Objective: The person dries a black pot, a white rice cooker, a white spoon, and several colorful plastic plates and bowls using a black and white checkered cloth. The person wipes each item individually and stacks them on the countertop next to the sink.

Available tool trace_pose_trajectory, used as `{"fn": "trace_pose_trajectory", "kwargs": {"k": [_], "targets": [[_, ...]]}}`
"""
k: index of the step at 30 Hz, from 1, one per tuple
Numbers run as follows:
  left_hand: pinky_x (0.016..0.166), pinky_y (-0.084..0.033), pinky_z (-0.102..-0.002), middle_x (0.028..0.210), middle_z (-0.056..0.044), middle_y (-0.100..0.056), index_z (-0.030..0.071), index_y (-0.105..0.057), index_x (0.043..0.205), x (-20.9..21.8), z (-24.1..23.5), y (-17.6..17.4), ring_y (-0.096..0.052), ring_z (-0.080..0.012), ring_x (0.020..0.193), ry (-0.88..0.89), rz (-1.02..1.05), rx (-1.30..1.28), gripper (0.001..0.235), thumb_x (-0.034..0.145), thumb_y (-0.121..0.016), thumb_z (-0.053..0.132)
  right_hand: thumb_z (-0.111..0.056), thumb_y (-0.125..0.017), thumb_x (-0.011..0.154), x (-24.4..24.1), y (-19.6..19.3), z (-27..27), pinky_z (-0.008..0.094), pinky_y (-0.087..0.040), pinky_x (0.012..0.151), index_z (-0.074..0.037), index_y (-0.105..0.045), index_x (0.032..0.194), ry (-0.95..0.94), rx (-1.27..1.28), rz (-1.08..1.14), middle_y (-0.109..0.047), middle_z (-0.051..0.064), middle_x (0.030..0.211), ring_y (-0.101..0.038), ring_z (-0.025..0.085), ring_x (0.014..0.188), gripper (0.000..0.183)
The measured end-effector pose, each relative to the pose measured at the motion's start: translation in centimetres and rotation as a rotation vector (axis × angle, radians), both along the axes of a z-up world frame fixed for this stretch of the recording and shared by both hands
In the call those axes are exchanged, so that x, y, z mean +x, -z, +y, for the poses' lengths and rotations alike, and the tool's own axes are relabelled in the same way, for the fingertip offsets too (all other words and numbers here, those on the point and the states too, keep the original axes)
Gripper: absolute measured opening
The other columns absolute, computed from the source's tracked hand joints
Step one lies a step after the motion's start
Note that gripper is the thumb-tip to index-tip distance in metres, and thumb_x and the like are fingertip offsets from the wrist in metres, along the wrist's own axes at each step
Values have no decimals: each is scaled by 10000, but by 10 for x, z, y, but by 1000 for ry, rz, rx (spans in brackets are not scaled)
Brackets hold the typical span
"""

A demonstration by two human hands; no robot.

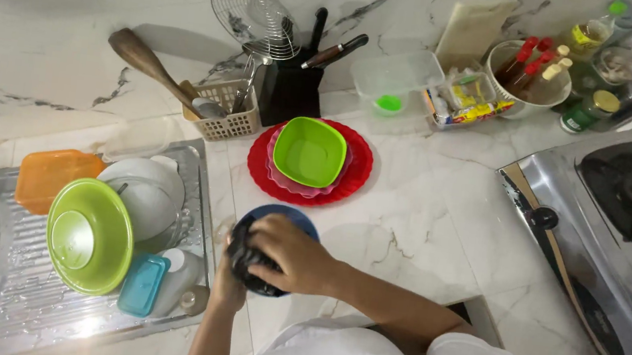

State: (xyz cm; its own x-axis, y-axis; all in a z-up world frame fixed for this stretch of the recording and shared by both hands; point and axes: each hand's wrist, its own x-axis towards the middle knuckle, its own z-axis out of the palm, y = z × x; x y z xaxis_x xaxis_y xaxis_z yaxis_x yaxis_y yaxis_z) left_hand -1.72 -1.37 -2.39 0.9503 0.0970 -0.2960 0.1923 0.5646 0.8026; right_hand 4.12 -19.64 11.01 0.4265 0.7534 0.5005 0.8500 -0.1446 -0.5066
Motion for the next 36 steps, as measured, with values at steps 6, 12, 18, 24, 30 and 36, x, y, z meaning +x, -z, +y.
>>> {"fn": "trace_pose_trajectory", "kwargs": {"k": [6,12,18,24,30,36], "targets": [[1090,-378,-432,1549,-115,-420,152,-312,1592,-13,-30,-39,-411,-268,1414,-63,-38,469,668,1014,-415,470,-196,-731,913,30,107,-1,448,-469,957,-84,-719,941,290,-330,-232,-578,90,1205,-554,301,1132,117],[1147,-365,-396,1493,-178,-485,79,-301,1588,-3,-43,-29,-480,-288,1378,-116,-250,650,674,1051,-442,461,-66,-742,785,19,81,21,474,-473,912,28,-565,1172,315,90,309,-525,222,1202,-535,419,1105,437],[1166,-339,-417,1515,-206,-503,33,-403,1544,-2,-15,-49,-459,-319,1420,-116,-315,793,617,1076,-423,433,-33,-713,835,9,76,0,474,-443,1049,10,-526,1352,-239,-17,466,-507,202,1321,-518,423,1232,552],[1152,-359,-408,1501,-203,-534,35,-431,1521,-3,-20,-52,-501,-313,1393,-79,-262,891,643,1036,-456,457,-166,-714,864,34,62,-23,469,-464,917,-90,-675,965,98,-379,-355,-590,100,1169,-567,305,1122,131],[1157,-368,-394,1445,-191,-580,42,-456,1516,-6,-19,-61,-520,-285,1375,-3,-265,676,647,1049,-405,487,-147,-653,928,19,52,6,413,-493,986,-69,-664,1049,49,55,-594,-595,91,1198,-589,276,1135,145],[1128,-396,-429,1413,-210,-580,38,-473,1497,-15,-9,-84,-546,-332,1316,-122,-307,995,681,1016,-462,519,-150,-699,843,27,49,13,465,-474,905,-83,-699,1057,211,-142,-359,-621,96,1139,-594,307,1086,225]]}}
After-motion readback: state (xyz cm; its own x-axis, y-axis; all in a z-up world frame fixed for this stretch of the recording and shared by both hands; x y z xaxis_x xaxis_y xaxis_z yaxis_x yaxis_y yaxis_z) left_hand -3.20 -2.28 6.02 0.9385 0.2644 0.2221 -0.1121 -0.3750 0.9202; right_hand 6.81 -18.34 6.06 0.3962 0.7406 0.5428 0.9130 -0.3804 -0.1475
